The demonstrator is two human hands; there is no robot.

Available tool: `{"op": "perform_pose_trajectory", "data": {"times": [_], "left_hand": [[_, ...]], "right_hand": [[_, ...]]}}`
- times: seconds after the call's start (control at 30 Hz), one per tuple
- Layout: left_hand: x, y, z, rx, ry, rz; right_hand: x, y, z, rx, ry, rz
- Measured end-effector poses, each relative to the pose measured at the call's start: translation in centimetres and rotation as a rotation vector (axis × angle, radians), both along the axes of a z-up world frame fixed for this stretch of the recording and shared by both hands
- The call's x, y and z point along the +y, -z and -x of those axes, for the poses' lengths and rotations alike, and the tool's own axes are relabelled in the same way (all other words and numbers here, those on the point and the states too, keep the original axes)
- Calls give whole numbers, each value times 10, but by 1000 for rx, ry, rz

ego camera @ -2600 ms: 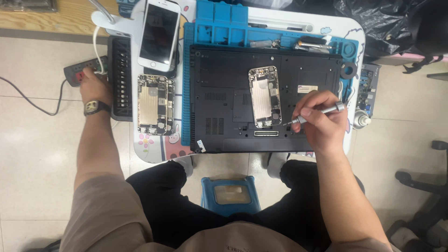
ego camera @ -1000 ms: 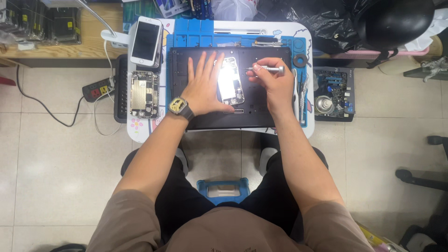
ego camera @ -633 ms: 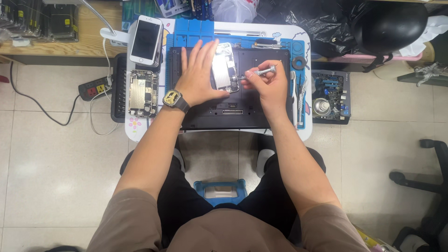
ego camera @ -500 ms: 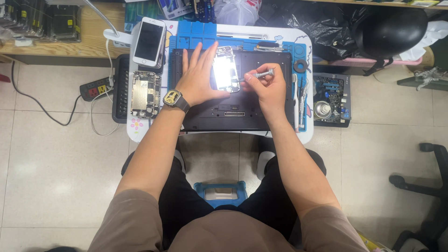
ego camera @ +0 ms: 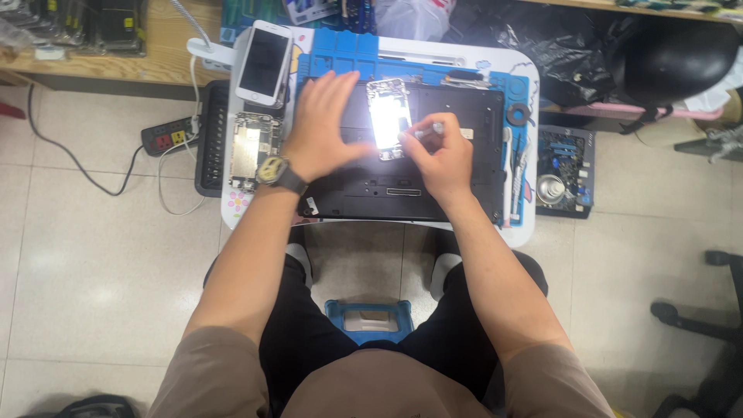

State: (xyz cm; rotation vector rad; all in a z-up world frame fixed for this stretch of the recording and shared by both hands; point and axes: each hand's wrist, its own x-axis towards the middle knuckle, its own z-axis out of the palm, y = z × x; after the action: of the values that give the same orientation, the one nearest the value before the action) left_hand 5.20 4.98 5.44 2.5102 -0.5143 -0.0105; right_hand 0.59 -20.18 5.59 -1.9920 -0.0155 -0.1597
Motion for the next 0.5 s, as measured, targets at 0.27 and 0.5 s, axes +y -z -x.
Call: {"op": "perform_pose_trajectory", "data": {"times": [0.27, 0.5], "left_hand": [[241, 25, 12, -508, -856, 416], [406, 272, -5, 194, -882, -25]], "right_hand": [[-4, -6, 1, -123, 41, -263], [-16, 5, -12, -117, 22, -387]]}}
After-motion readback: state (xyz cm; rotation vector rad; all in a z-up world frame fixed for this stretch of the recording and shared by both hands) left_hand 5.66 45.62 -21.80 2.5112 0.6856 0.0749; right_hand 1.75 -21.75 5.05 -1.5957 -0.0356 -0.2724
